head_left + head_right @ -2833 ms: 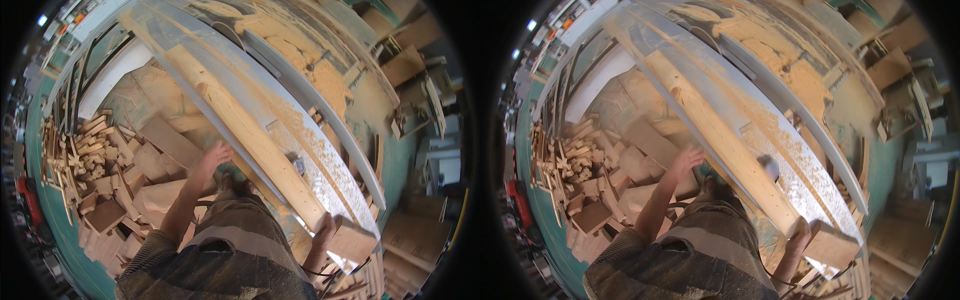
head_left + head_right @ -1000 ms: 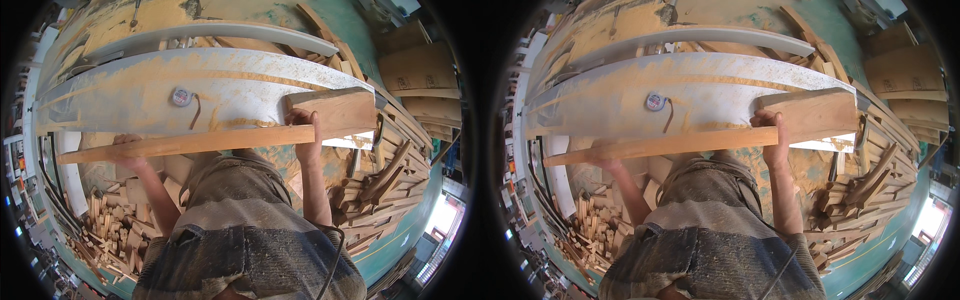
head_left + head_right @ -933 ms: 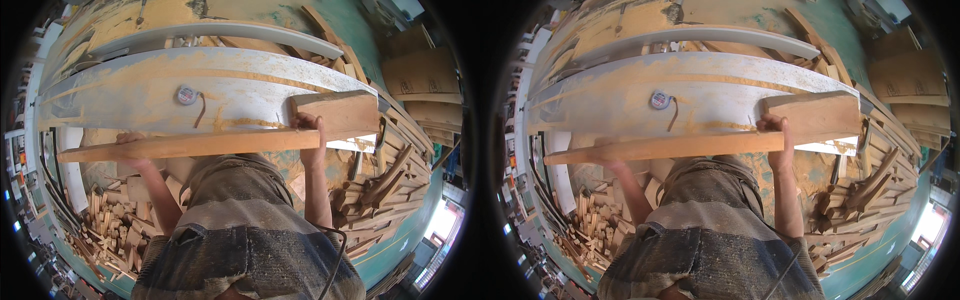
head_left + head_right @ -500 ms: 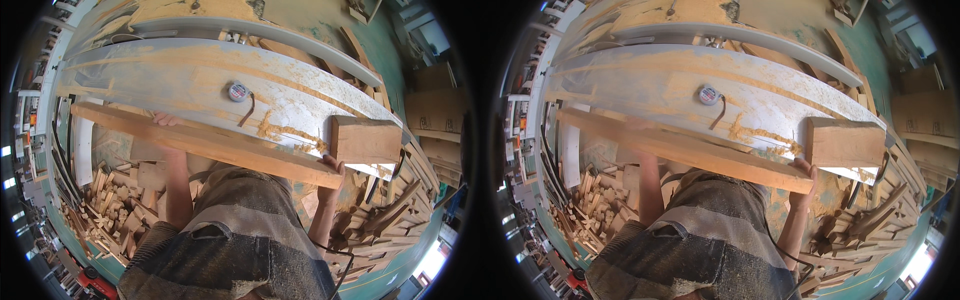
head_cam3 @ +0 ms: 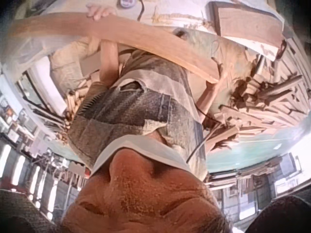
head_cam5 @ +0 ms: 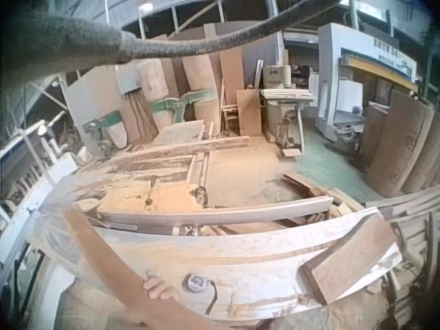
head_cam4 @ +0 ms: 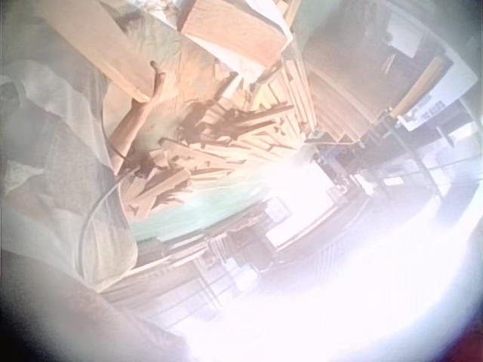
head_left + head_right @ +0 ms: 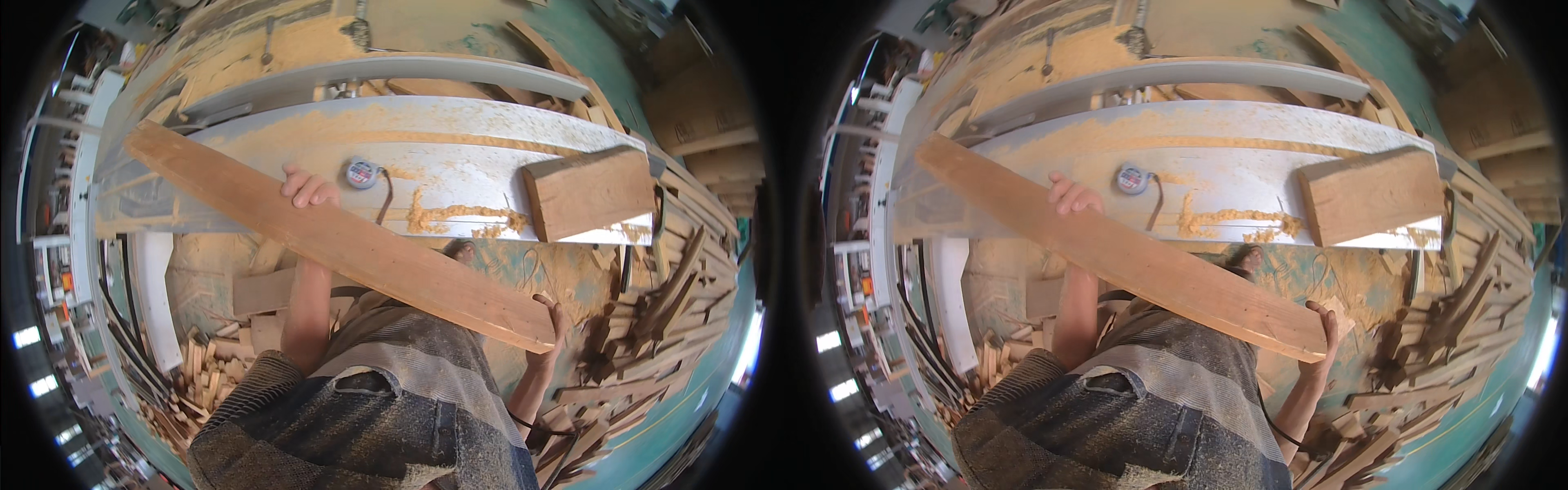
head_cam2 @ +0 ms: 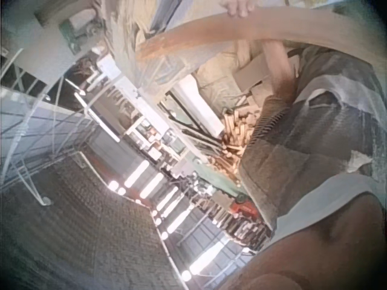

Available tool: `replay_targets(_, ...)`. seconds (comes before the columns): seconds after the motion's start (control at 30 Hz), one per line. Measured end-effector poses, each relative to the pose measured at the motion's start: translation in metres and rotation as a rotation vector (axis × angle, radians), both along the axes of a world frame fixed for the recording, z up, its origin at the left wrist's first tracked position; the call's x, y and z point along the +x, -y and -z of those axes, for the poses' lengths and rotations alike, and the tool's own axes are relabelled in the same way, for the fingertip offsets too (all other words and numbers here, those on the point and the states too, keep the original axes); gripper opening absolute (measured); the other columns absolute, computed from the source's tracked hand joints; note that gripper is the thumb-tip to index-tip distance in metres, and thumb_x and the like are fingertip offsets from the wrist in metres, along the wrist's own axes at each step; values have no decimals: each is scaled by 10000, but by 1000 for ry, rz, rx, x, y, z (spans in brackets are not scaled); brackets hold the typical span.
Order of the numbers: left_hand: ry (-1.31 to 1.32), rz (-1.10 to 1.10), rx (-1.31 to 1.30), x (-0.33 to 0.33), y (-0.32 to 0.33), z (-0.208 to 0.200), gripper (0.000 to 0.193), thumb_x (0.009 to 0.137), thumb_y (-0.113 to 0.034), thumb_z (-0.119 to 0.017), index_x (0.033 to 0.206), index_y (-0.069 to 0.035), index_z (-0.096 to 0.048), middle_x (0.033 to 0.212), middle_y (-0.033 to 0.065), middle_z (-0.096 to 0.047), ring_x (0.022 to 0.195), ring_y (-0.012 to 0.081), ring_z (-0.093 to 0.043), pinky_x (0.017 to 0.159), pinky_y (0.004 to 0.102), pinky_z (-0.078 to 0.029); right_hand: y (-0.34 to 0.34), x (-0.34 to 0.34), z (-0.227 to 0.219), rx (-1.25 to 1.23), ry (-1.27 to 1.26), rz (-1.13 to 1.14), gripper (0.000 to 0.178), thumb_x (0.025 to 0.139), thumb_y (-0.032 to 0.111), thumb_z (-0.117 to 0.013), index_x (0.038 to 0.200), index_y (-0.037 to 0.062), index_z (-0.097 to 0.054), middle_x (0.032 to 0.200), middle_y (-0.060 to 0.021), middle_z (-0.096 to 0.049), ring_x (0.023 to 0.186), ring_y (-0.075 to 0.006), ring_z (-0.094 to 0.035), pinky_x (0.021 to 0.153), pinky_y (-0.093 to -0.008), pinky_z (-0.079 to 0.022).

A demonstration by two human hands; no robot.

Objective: The person uses a table saw to cut a long wooden plank into smaller pieces. After cutting, the person walks through a large pile of wood scraps on the floor, picks up several pieces, and places them on the table saw.

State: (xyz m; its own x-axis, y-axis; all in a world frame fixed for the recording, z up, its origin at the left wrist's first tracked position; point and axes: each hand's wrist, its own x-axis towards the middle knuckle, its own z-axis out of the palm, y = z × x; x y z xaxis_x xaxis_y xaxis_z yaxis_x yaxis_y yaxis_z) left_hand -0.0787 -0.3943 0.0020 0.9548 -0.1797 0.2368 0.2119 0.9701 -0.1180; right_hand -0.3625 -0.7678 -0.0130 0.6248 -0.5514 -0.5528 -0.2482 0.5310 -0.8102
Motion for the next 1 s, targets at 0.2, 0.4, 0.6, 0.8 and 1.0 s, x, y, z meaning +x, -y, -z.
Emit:
replay_targets(0.2,-49,228,79,25,96,-6,309,1032,-187,-429,1236,-21,-592,1099,54,-660,905,219,-597,897,399,-439,23,-66,21,-14,148,220,530,983,476,-546,1133,-25,-632,1004,-91,-658,947,-207,-631,849,-334,-501)
replay_targets(0.4,-74,423,165,-8,209,-11,481,970,-424,-547,1239,-30,-607,1200,69,-656,954,235,-607,929,412,-446,64,-126,23,21,135,435,471,1003,461,-524,1130,18,-621,1004,-57,-632,945,-178,-613,859,-329,-484)
replay_targets(0.6,-28,607,179,-53,342,5,753,899,-655,-566,1279,-4,-591,1248,76,-625,986,240,-600,932,415,-463,130,-208,37,47,137,618,396,998,430,-550,1104,63,-654,1082,-34,-633,1006,-159,-586,903,-329,-467)
replay_targets(0.8,-122,805,196,-126,478,-6,791,918,-698,-503,1281,-2,-599,1223,82,-651,974,246,-624,910,415,-491,192,-296,32,23,172,805,363,986,408,-594,1106,70,-646,1007,-17,-653,969,-151,-619,883,-322,-490)
replay_targets(1.0,-92,1013,223,-173,568,6,745,980,-673,-390,1278,-27,-614,1228,73,-673,993,234,-640,914,395,-496,222,-365,41,-131,27,1130,265,968,298,-652,1059,49,-660,1001,-16,-663,937,-119,-625,849,-301,-505)
